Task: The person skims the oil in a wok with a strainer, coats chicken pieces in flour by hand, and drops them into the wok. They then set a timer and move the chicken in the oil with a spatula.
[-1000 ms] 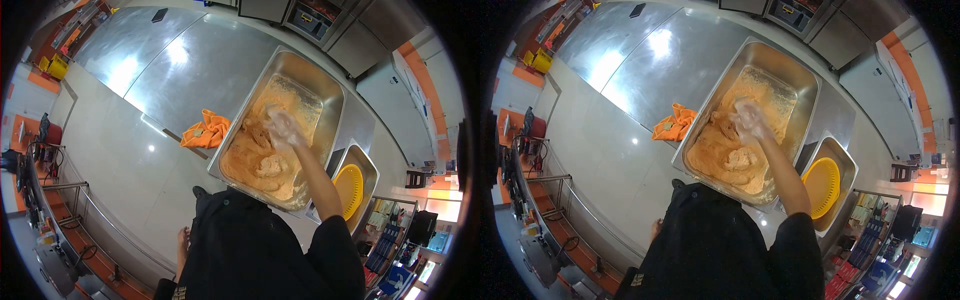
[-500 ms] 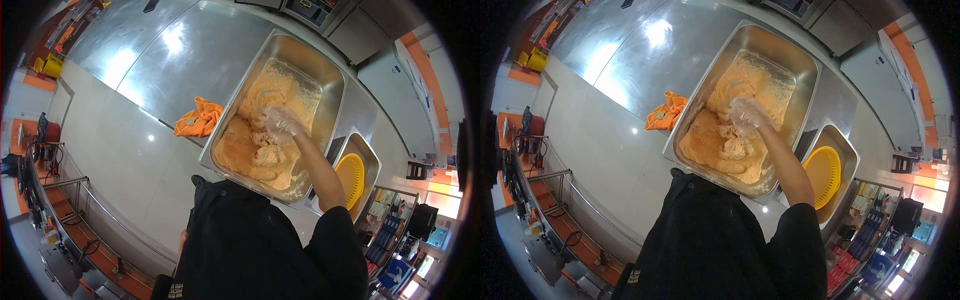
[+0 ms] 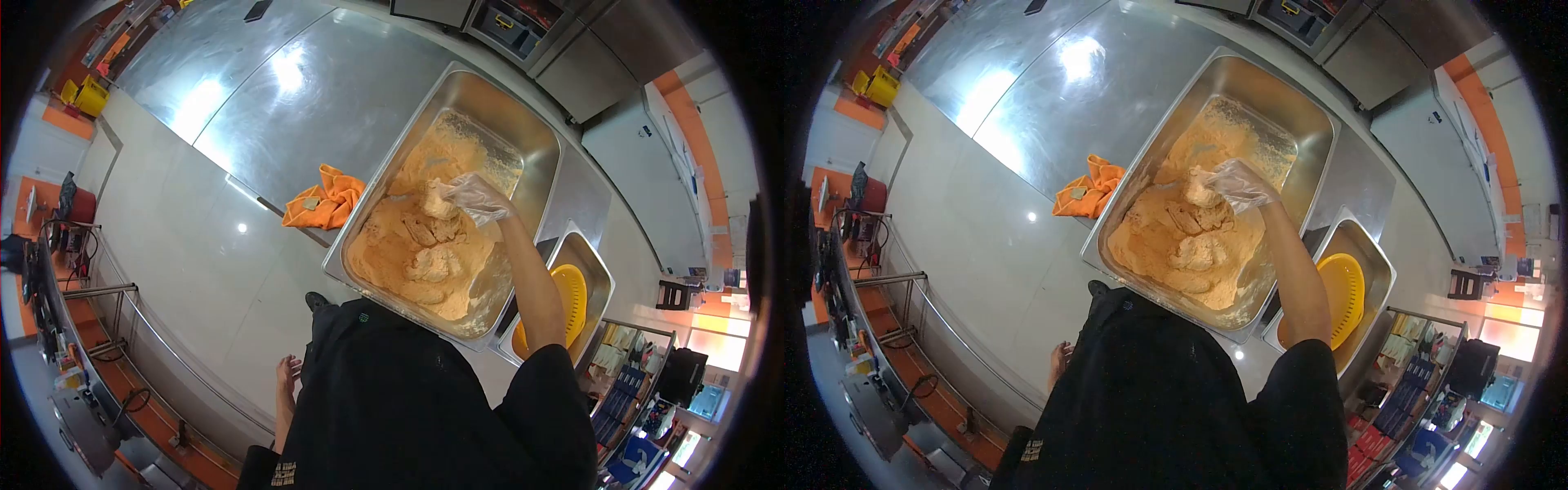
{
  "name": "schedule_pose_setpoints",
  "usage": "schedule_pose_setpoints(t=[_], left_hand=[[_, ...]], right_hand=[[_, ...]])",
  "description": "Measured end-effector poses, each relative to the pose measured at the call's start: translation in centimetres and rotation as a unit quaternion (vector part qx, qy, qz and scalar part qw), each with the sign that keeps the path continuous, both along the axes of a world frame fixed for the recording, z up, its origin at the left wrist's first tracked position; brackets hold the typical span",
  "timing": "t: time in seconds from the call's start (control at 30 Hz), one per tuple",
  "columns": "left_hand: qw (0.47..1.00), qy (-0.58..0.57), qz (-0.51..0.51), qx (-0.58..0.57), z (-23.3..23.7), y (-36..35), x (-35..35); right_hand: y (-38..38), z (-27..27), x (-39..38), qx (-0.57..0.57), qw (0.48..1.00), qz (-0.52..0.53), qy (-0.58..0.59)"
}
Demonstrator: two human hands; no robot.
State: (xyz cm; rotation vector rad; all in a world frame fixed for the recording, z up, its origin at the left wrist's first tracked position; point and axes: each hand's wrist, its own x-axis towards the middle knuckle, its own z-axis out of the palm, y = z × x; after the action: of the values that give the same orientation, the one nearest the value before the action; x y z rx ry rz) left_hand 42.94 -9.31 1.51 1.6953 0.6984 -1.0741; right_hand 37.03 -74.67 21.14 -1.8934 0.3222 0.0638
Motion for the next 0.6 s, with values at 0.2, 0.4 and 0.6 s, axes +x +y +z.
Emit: schedule_pose_setpoints(t=[0.2, 0.4, 0.6], left_hand=[[1.000, 0.007, -0.011, -0.021, -1.1, 1.0, -0.9], [0.980, -0.079, -0.180, 0.016, -1.0, 1.7, -2.8], [0.998, -0.054, 0.009, -0.020, -0.5, -0.1, 1.6]], right_hand=[[0.1, 1.0, 0.7, -0.002, 0.999, -0.031, -0.018], [-4.5, -4.9, -0.4, 0.141, 0.989, -0.031, 0.004], [-1.2, -0.1, 1.2, 0.011, 0.998, -0.059, -0.009]])
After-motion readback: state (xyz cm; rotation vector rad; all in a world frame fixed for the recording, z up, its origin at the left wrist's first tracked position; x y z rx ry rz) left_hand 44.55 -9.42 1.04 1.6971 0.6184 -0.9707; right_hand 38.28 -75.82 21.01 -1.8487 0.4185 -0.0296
